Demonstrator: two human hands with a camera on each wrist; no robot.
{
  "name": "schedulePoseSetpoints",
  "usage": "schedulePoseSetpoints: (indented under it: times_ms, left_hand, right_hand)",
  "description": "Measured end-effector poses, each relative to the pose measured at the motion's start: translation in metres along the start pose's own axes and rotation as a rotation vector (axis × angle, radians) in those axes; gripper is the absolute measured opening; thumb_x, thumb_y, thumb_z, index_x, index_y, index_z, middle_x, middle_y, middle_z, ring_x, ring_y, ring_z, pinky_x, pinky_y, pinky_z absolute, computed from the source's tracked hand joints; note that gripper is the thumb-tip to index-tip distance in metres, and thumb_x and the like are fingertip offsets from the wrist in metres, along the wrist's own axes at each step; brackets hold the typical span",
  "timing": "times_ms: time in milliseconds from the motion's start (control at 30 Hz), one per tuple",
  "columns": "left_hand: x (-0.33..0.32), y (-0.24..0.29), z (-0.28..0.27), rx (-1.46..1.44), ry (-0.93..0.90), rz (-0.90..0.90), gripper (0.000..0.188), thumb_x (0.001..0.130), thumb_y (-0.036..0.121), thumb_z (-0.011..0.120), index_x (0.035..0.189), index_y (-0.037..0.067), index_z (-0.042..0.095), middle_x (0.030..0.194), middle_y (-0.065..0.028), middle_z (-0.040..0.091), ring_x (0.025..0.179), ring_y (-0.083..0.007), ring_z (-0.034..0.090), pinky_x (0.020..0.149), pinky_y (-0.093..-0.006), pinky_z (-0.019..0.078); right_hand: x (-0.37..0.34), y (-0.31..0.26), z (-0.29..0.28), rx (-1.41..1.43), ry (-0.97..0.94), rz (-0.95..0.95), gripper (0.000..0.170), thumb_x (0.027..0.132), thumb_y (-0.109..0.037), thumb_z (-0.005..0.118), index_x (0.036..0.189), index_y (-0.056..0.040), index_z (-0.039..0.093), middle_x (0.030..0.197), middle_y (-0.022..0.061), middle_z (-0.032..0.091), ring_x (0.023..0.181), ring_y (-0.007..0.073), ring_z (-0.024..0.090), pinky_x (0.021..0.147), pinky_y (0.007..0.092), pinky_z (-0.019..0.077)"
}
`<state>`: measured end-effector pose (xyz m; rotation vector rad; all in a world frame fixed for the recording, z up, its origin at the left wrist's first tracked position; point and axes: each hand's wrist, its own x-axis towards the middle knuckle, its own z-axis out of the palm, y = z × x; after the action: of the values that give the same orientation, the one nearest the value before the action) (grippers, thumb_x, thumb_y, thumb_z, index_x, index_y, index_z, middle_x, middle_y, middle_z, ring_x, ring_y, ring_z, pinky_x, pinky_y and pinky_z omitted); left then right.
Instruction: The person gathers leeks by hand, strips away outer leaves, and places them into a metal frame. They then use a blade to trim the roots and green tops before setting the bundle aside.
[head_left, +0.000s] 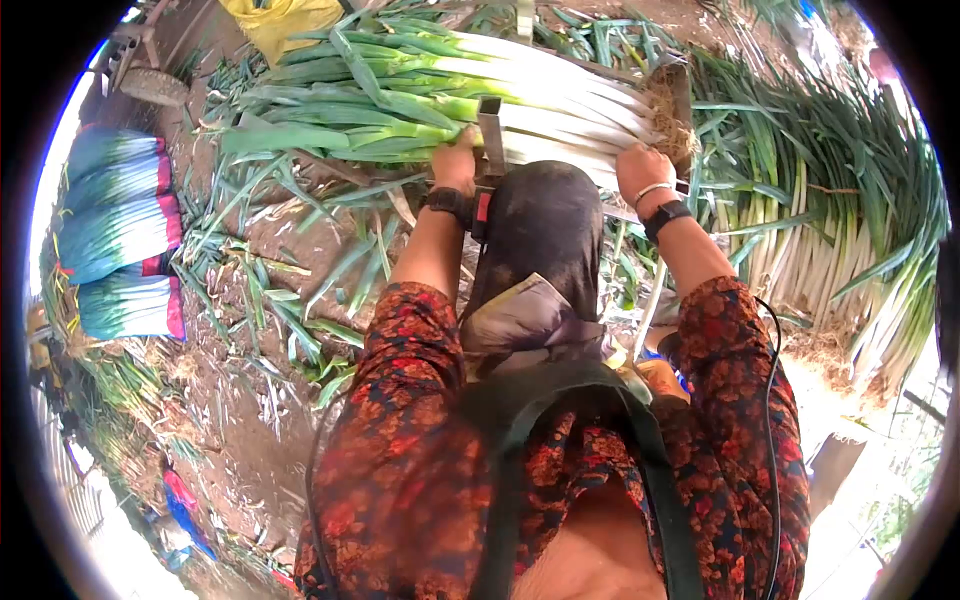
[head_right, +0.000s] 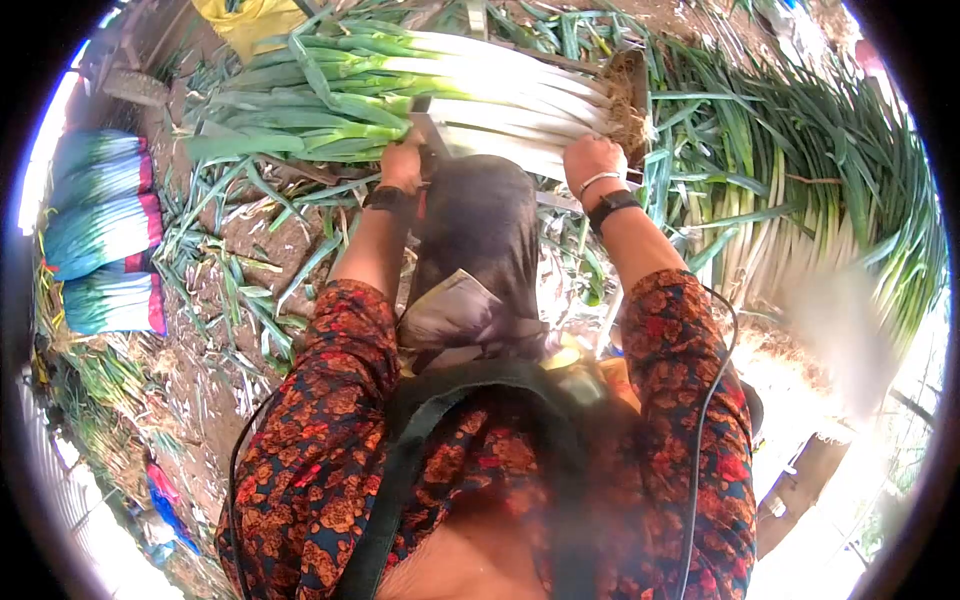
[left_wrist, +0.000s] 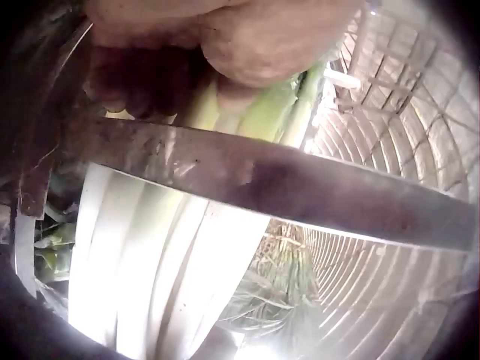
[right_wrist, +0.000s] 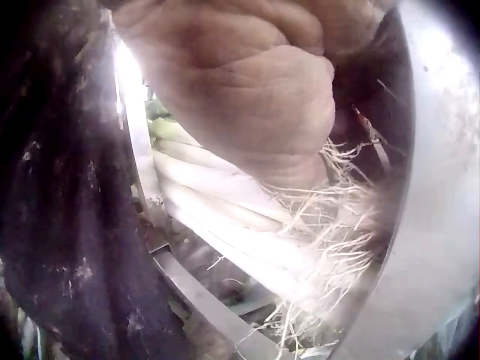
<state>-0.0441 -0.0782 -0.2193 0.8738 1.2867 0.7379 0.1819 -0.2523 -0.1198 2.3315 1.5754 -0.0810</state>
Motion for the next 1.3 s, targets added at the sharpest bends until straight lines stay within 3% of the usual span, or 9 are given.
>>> schedulePoseSetpoints:
  times_ms: [267,367,400,500,533,633,833,1100,1300]
  left_hand:
    - [0.006,0.010,-0.001,0.433,0.056,0.025,0.073,0.084,0.048,0.069,0.110,-0.019,0.056,0.108,-0.0343,0.061,0.099,-0.0366,0.062,0.085,-0.0430,0.0480]
    - [0.002,0.023,-0.018,0.452,-0.053,0.006,0.065,0.084,0.049,0.068,0.095,-0.015,0.062,0.095,-0.0251,0.065,0.078,-0.0289,0.064,0.072,-0.0408,0.0507]
    - [-0.012,0.043,-0.030,0.253,-0.265,-0.240,0.056,0.083,0.048,0.070,0.079,-0.007,0.060,0.082,-0.0134,0.062,0.067,-0.0200,0.057,0.061,-0.0358,0.0477]
    - [-0.002,0.034,-0.065,0.125,-0.011,-0.012,0.050,0.086,0.046,0.067,0.087,-0.003,0.061,0.079,-0.0128,0.063,0.072,-0.0188,0.060,0.060,-0.0304,0.0469]
    - [-0.010,0.040,-0.063,0.047,0.264,0.163,0.052,0.082,0.047,0.072,0.069,0.001,0.052,0.067,-0.0028,0.048,0.062,-0.0164,0.042,0.059,-0.0332,0.0423]
    - [0.045,0.023,-0.088,-0.101,0.736,0.552,0.059,0.084,0.052,0.066,0.083,-0.006,0.054,0.071,-0.0087,0.054,0.066,-0.0242,0.051,0.067,-0.0389,0.0453]
    - [0.071,0.077,-0.098,0.385,1.075,0.465,0.065,0.091,0.046,0.053,0.110,-0.016,0.048,0.108,-0.0336,0.051,0.100,-0.0479,0.051,0.088,-0.0501,0.0424]
    - [0.103,0.117,-0.118,1.050,0.606,0.312,0.060,0.092,0.046,0.043,0.120,-0.007,0.053,0.130,-0.0349,0.045,0.122,-0.0479,0.042,0.105,-0.0526,0.0306]
    - [0.094,0.180,-0.135,1.593,0.297,0.188,0.051,0.090,0.041,0.045,0.129,0.011,0.058,0.141,-0.0146,0.048,0.132,-0.0333,0.042,0.107,-0.0468,0.0328]
  right_hand:
    - [0.020,-0.025,0.027,-0.050,-0.097,0.069,0.024,0.088,-0.013,0.055,0.103,-0.0032,0.071,0.109,0.0156,0.066,0.102,0.0327,0.065,0.083,0.0436,0.0512]
    - [0.020,-0.029,0.004,0.001,-0.210,0.112,0.023,0.088,-0.013,0.053,0.098,-0.0047,0.072,0.105,0.0136,0.069,0.098,0.0317,0.067,0.079,0.0409,0.0545]
    - [0.020,-0.027,0.012,-0.017,-0.173,0.092,0.024,0.089,-0.013,0.052,0.096,-0.0040,0.073,0.102,0.0129,0.069,0.096,0.0317,0.068,0.077,0.0402,0.0554]
    - [0.021,-0.026,0.025,0.015,-0.083,0.172,0.023,0.089,-0.013,0.052,0.097,-0.0026,0.070,0.102,0.0157,0.069,0.095,0.0324,0.068,0.077,0.0412,0.0555]
    - [0.020,-0.026,0.025,0.003,-0.088,0.143,0.023,0.089,-0.012,0.051,0.098,-0.0019,0.070,0.102,0.0160,0.069,0.095,0.0326,0.068,0.077,0.0414,0.0554]
    - [0.015,-0.028,0.014,-0.007,-0.101,0.104,0.023,0.090,-0.012,0.051,0.101,0.0000,0.067,0.102,0.0167,0.068,0.095,0.0330,0.068,0.078,0.0416,0.0553]
    - [0.017,-0.025,0.030,0.012,-0.050,0.110,0.021,0.089,-0.012,0.051,0.098,0.0007,0.066,0.100,0.0160,0.067,0.094,0.0322,0.066,0.079,0.0426,0.0548]
    - [0.013,-0.033,0.017,0.007,-0.073,0.101,0.021,0.088,-0.012,0.051,0.097,0.0015,0.065,0.102,0.0159,0.064,0.093,0.0322,0.065,0.076,0.0420,0.0559]
    - [0.023,-0.028,0.044,-0.004,-0.039,0.092,0.022,0.088,-0.012,0.050,0.098,0.0039,0.062,0.094,0.0188,0.065,0.091,0.0339,0.066,0.076,0.0432,0.0560]
